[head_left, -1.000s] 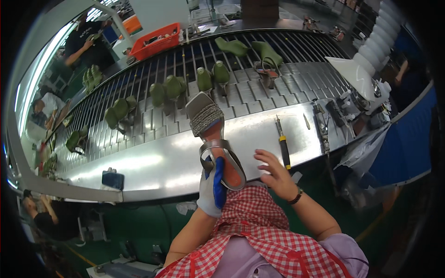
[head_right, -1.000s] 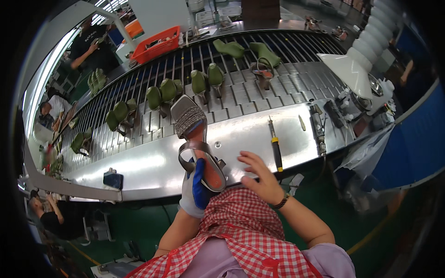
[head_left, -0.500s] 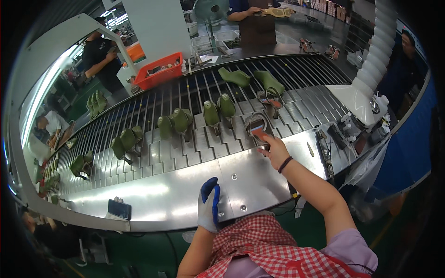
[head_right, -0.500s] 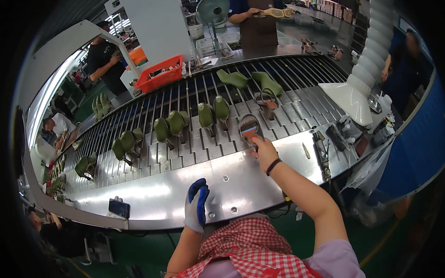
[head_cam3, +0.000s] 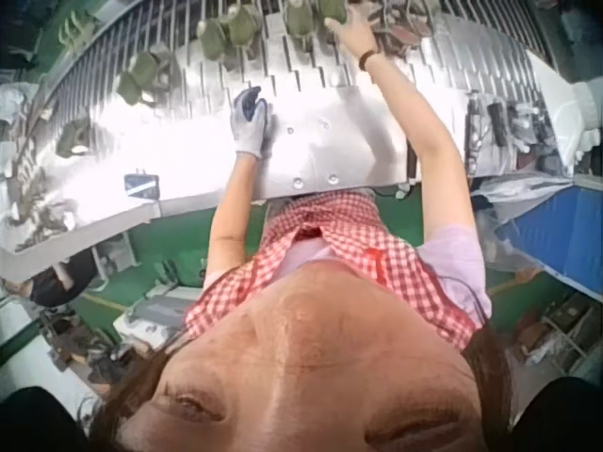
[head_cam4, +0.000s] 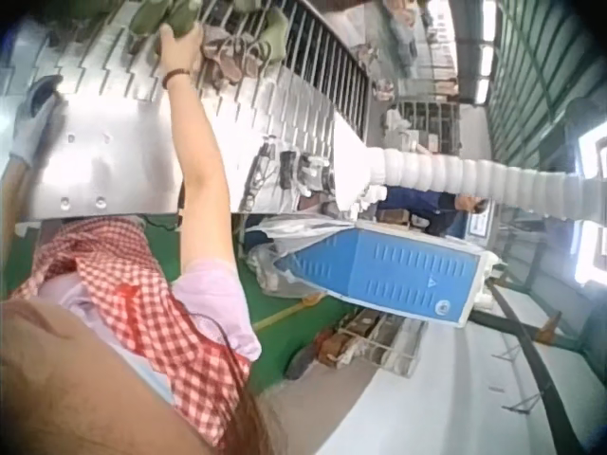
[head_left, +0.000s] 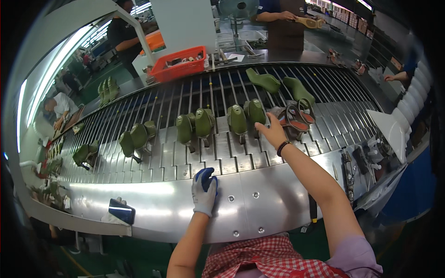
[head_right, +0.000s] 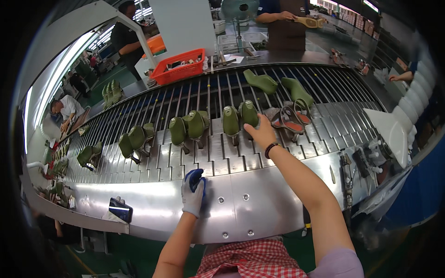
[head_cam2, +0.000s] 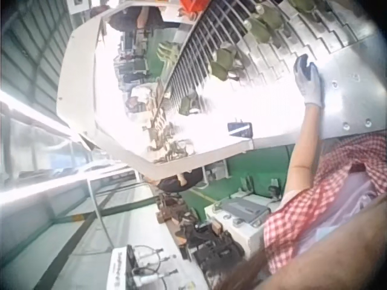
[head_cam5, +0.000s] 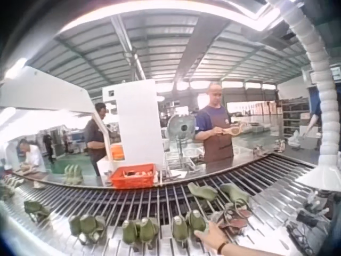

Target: The person assembles green high-heeled shoes on a factory assembly line. They pick up shoe uppers from the conveyor, attach them to the heel components, and use a screwdriver to tighten screws on the heel. The person also uses a cloth to wipe the shoes and inspects the assembly before placing the finished shoes back on the line.

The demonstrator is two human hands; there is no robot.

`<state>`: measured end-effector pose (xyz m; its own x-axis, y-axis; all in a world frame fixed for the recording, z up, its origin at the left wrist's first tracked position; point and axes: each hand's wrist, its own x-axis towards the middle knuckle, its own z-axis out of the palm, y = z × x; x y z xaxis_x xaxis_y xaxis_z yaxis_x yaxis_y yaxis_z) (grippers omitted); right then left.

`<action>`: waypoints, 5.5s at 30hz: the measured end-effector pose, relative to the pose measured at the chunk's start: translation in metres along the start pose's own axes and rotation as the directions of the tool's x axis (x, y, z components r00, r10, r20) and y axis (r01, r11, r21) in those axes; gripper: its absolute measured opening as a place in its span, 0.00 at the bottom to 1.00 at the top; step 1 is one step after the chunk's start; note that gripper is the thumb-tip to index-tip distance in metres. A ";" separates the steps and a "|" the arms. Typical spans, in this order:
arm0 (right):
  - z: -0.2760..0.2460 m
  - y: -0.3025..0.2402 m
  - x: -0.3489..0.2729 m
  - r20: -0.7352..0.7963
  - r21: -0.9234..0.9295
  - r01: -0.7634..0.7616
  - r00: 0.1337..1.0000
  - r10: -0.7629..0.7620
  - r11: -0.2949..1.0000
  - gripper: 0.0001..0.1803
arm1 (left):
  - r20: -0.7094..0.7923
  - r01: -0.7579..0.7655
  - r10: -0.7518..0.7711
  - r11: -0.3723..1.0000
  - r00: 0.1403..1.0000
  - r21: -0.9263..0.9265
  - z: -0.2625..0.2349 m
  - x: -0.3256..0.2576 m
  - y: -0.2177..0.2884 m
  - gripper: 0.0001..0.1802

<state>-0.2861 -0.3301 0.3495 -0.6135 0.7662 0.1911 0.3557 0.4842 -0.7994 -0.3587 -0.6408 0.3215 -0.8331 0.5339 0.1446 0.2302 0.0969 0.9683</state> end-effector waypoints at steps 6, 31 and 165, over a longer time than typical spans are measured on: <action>0.047 0.026 0.070 -0.031 0.086 -0.122 0.992 0.125 0.989 0.42 | 0.200 -0.107 0.095 0.993 0.975 0.049 0.035 0.049 -0.009 0.18; -0.066 -0.181 -0.253 0.296 0.016 0.575 0.779 -0.553 0.818 0.44 | 0.500 0.497 -0.008 -0.099 0.866 -0.862 0.015 -0.083 0.106 0.37; -0.104 -0.147 -0.339 0.286 0.802 -0.011 0.885 -0.368 0.597 0.32 | 0.067 -0.247 0.304 0.869 0.950 -0.429 -0.020 -0.115 0.158 0.22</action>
<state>-0.0569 -0.6169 0.4613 -0.8751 0.3794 0.3005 -0.3466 -0.0582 -0.9362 -0.2364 -0.7040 0.4622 -0.6880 0.5934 0.4177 0.1905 -0.4078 0.8930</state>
